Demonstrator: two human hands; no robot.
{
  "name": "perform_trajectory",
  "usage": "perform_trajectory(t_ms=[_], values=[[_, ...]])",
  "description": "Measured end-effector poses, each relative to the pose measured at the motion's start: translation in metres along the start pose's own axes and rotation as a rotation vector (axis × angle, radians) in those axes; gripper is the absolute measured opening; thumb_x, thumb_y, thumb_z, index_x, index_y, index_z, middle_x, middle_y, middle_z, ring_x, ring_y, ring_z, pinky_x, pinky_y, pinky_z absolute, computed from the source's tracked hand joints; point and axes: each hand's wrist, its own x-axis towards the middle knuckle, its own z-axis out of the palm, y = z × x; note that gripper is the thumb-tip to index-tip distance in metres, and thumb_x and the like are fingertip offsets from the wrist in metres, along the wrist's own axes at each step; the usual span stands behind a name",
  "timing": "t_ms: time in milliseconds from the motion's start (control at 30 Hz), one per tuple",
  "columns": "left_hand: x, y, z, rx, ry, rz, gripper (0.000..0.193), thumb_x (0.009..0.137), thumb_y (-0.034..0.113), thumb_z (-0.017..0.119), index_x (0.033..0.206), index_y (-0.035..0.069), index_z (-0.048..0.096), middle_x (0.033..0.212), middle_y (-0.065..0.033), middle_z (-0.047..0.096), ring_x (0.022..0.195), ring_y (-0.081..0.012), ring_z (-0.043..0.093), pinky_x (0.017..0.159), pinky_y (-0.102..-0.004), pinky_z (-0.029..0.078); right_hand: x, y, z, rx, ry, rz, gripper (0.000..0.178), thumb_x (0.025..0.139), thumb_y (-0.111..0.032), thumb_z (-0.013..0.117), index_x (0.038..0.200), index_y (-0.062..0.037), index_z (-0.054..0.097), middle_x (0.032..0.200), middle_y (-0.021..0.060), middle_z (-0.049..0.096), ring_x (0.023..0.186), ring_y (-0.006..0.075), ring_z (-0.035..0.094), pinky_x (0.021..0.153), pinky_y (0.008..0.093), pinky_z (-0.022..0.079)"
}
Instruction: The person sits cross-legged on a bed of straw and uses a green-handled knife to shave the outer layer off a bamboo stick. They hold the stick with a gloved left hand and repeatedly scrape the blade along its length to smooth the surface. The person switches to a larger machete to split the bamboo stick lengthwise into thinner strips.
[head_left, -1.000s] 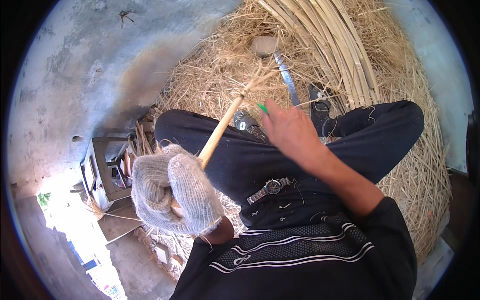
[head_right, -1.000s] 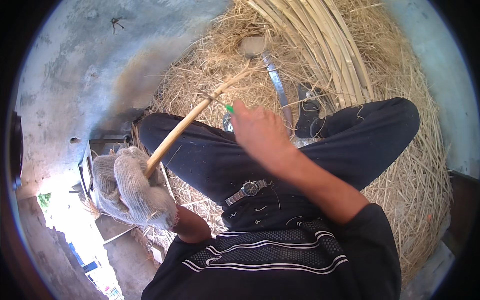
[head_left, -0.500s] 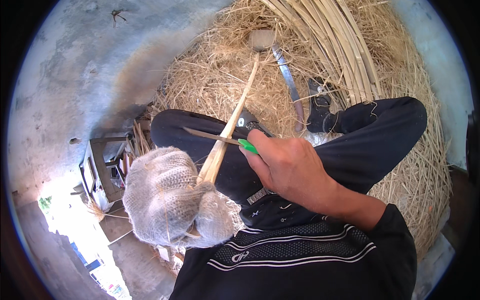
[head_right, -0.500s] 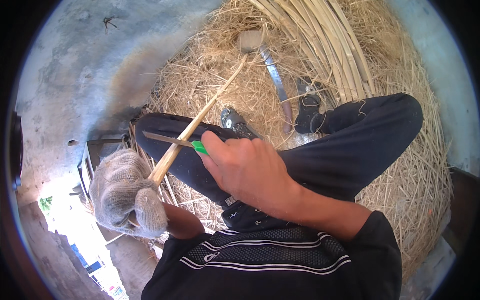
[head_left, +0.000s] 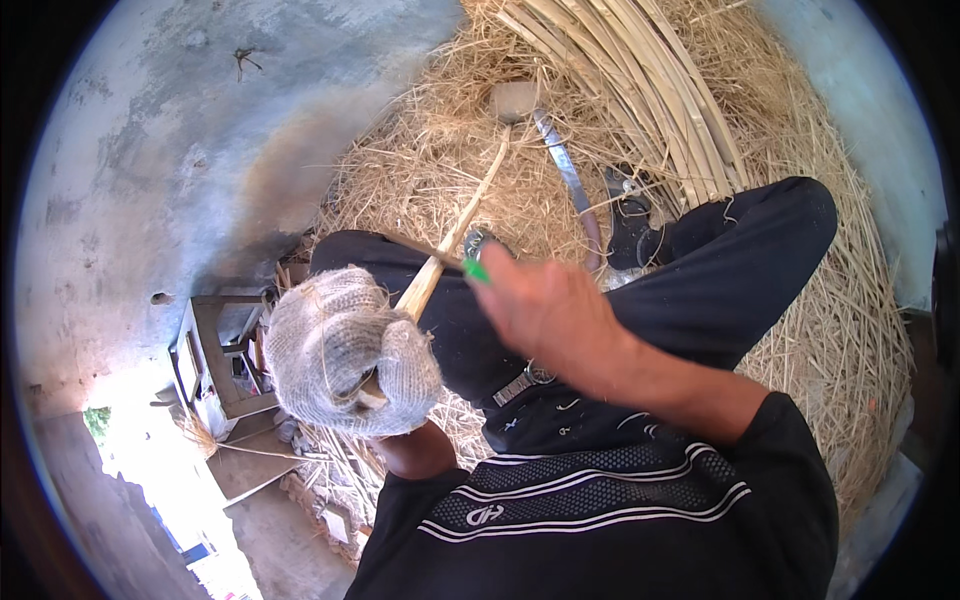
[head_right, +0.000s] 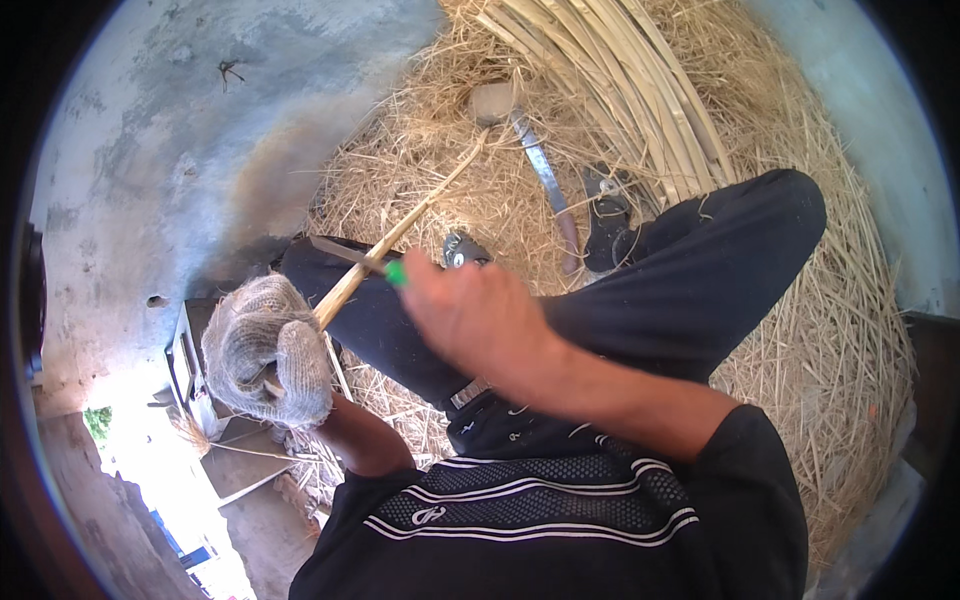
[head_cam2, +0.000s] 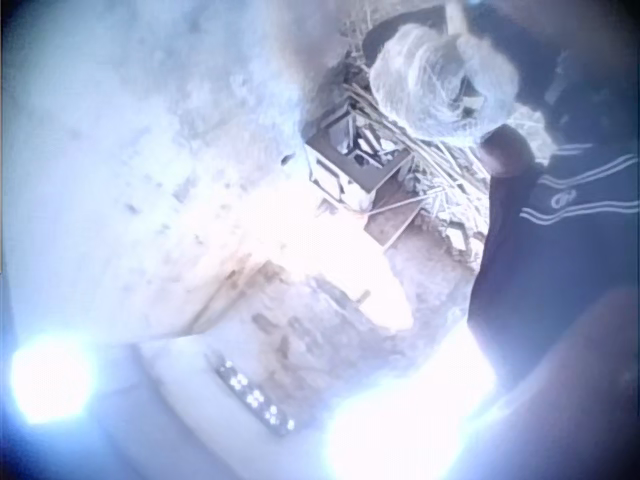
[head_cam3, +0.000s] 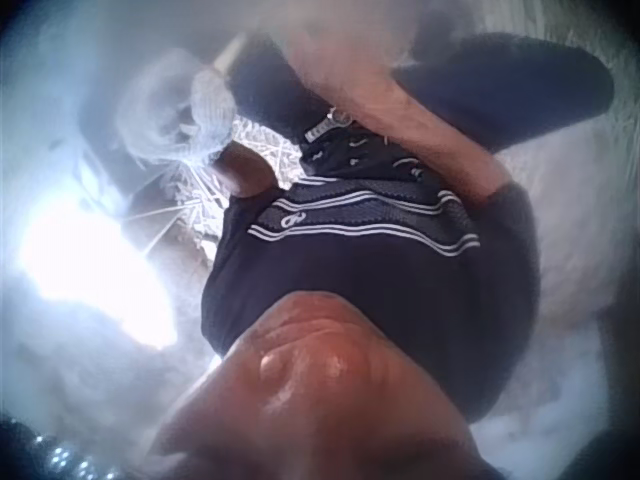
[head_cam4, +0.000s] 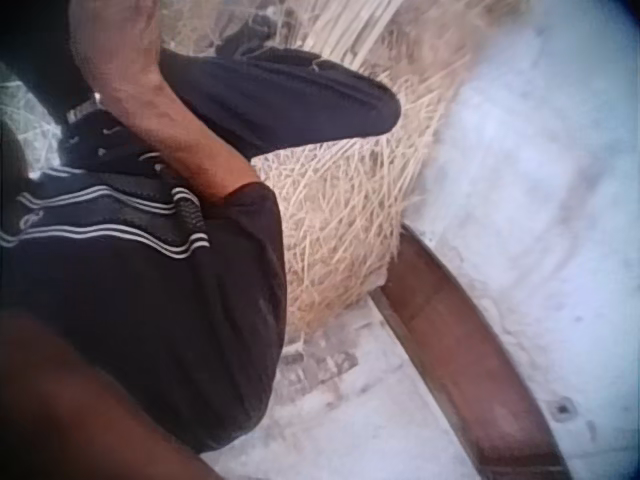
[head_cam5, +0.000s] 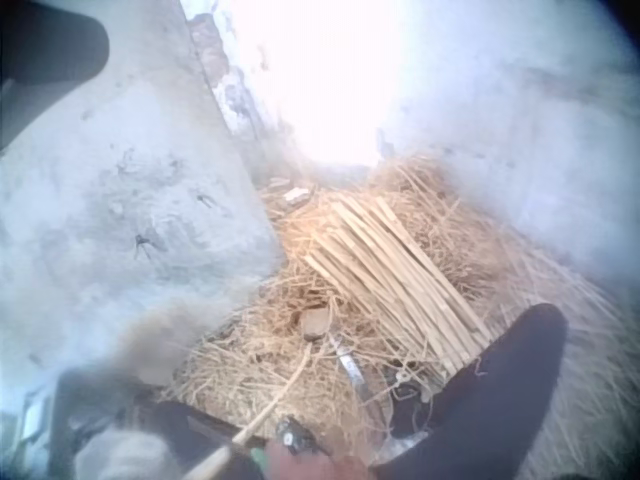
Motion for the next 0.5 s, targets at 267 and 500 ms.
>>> perform_trajectory(t_ms=[267, 500], values=[[0.011, -0.004, -0.004, -0.04, 0.037, -0.034, 0.02, 0.078, 0.012, 0.073, 0.093, 0.001, 0.064, 0.085, -0.0097, 0.065, 0.081, -0.023, 0.065, 0.077, -0.0388, 0.057, 0.01, 0.005, 0.0, -0.087, 0.046, 0.042, 0.02, 0.095, -0.024, 0.059, 0.094, -0.0046, 0.055, 0.057, 0.0204, 0.059, 0.058, 0.0434, 0.063, 0.054, 0.0512, 0.052], [0.013, 0.0, 0.014, -0.135, 0.129, -0.01, 0.024, 0.082, 0.013, 0.072, 0.099, -0.001, 0.062, 0.093, -0.0108, 0.065, 0.086, -0.0224, 0.064, 0.079, -0.0376, 0.057, 0.024, 0.081, 0.04, -0.122, 0.09, 0.195, 0.031, 0.099, -0.029, 0.053, 0.089, 0.0001, 0.06, 0.073, 0.0263, 0.064, 0.071, 0.0468, 0.064, 0.065, 0.0554, 0.05]])
